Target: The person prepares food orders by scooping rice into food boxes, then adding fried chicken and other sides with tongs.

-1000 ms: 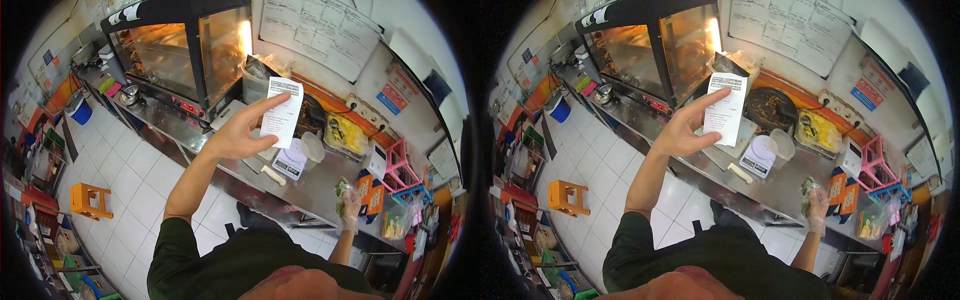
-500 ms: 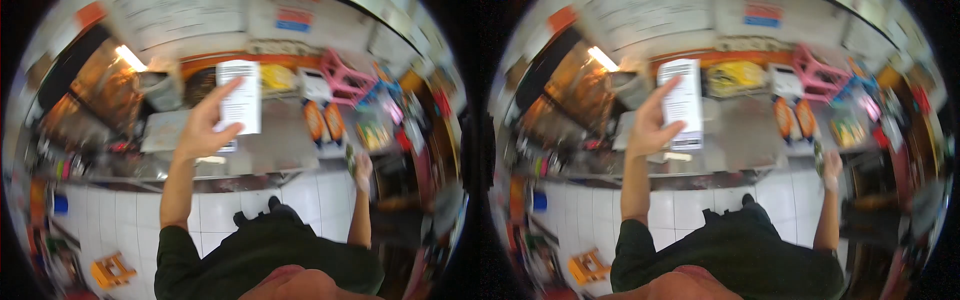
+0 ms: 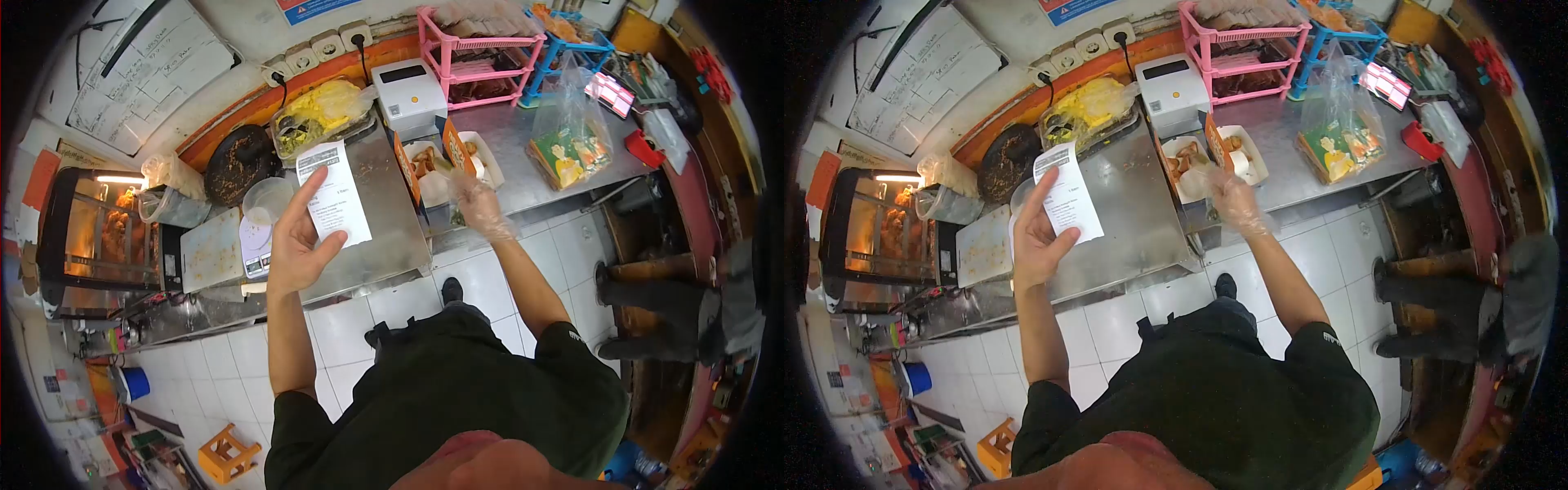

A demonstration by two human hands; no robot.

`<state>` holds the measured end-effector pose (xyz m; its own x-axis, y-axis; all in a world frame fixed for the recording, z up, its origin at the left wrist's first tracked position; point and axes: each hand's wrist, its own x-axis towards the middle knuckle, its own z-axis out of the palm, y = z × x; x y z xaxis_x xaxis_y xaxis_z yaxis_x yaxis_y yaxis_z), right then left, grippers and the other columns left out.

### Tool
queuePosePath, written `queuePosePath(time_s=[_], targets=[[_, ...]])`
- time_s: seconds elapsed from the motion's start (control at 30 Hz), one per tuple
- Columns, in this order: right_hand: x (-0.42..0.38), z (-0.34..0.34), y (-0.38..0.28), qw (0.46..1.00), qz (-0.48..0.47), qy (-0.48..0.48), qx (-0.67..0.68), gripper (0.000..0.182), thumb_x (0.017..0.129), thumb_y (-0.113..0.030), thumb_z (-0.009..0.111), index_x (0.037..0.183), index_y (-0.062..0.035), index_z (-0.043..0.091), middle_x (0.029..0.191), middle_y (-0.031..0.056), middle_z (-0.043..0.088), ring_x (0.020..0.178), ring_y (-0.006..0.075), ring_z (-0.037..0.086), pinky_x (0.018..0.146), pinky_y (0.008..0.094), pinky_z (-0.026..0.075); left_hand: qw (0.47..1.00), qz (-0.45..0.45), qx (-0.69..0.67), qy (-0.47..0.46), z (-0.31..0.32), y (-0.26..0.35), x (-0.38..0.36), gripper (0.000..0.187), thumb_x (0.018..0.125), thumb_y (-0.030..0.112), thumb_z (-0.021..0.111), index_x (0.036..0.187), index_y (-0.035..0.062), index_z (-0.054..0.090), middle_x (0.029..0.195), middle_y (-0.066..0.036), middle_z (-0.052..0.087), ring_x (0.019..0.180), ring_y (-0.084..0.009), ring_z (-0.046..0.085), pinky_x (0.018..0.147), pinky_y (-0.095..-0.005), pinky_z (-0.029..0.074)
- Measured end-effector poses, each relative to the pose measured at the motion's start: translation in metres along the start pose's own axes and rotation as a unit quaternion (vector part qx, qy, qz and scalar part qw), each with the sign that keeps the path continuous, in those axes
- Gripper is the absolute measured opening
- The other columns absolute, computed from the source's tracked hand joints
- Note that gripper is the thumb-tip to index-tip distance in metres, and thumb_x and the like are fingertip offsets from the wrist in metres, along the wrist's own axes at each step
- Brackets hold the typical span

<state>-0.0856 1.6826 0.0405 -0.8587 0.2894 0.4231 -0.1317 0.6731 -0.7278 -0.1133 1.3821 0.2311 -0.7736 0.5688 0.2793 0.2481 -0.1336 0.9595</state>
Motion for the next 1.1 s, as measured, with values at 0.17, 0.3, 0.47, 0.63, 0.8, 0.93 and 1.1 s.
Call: queuePosePath(time_s=[0.17,0.3,0.47,0.63,0.8,0.93,1.1], targets=[[0.015,-0.033,0.025,0.990,0.085,-0.005,0.109,0.020,0.082,-0.001,0.055,0.100,-0.0018,0.062,0.096,0.0153,0.065,0.089,0.0241,0.062,0.076,0.0330,0.048,0.997,-0.019,0.021,0.071,0.018,-0.016,-0.002,0.073,0.069,-0.018,0.054,0.137,-0.0063,0.028,0.135,-0.018,0.038,0.122,-0.0216,0.041,0.101,-0.0311,0.032],[0.058,-0.073,0.050,0.972,0.039,0.176,0.152,0.018,0.083,0.000,0.054,0.098,-0.0011,0.062,0.093,0.0153,0.065,0.085,0.0242,0.062,0.073,0.0336,0.048,0.993,-0.052,0.005,0.108,0.027,-0.024,-0.009,0.075,0.069,-0.019,0.052,0.137,-0.0055,0.026,0.133,-0.019,0.040,0.122,-0.0231,0.043,0.101,-0.0319,0.033],[0.058,-0.049,0.101,0.999,0.036,-0.001,-0.040,0.015,0.082,-0.009,0.060,0.095,-0.0006,0.062,0.090,0.0153,0.065,0.082,0.0247,0.062,0.072,0.0350,0.049,0.989,-0.069,0.013,0.132,0.035,-0.035,-0.013,0.075,0.070,-0.020,0.050,0.138,-0.0054,0.024,0.132,-0.020,0.041,0.121,-0.0235,0.044,0.099,-0.0320,0.035],[0.092,-0.045,0.058,0.997,0.023,0.018,0.074,0.019,0.082,-0.013,0.059,0.096,0.0004,0.062,0.089,0.0188,0.064,0.083,0.0306,0.062,0.074,0.0374,0.049,0.982,-0.074,0.028,0.170,0.037,-0.045,-0.024,0.074,0.071,-0.021,0.048,0.138,-0.0046,0.024,0.132,-0.020,0.041,0.119,-0.0234,0.046,0.098,-0.0312,0.036],[0.127,0.046,0.005,0.922,-0.039,-0.345,-0.173,0.024,0.082,-0.021,0.057,0.101,-0.0079,0.065,0.102,0.0143,0.064,0.095,0.0307,0.061,0.082,0.0381,0.048,0.983,-0.089,-0.005,0.163,0.037,-0.056,-0.022,0.074,0.071,-0.021,0.049,0.139,-0.0039,0.024,0.133,-0.018,0.040,0.120,-0.0224,0.044,0.099,-0.0312,0.036],[0.120,0.108,0.050,0.866,0.008,-0.409,-0.287,0.025,0.082,-0.018,0.055,0.104,-0.0107,0.065,0.107,0.0153,0.063,0.100,0.0314,0.060,0.084,0.0381,0.048,0.979,-0.075,-0.014,0.188,0.042,-0.055,-0.028,0.074,0.071,-0.021,0.050,0.138,-0.0050,0.024,0.134,-0.018,0.039,0.122,-0.0223,0.042,0.099,-0.0314,0.034],[0.136,0.085,0.043,0.828,-0.026,-0.476,-0.296,0.032,0.084,-0.018,0.047,0.112,-0.0077,0.060,0.113,0.0158,0.060,0.103,0.0286,0.060,0.083,0.0388,0.049,0.966,-0.085,-0.027,0.244,0.031,-0.064,-0.062,0.074,0.072,-0.021,0.051,0.138,-0.0050,0.024,0.133,-0.018,0.040,0.120,-0.0212,0.043,0.097,-0.0313,0.037]])
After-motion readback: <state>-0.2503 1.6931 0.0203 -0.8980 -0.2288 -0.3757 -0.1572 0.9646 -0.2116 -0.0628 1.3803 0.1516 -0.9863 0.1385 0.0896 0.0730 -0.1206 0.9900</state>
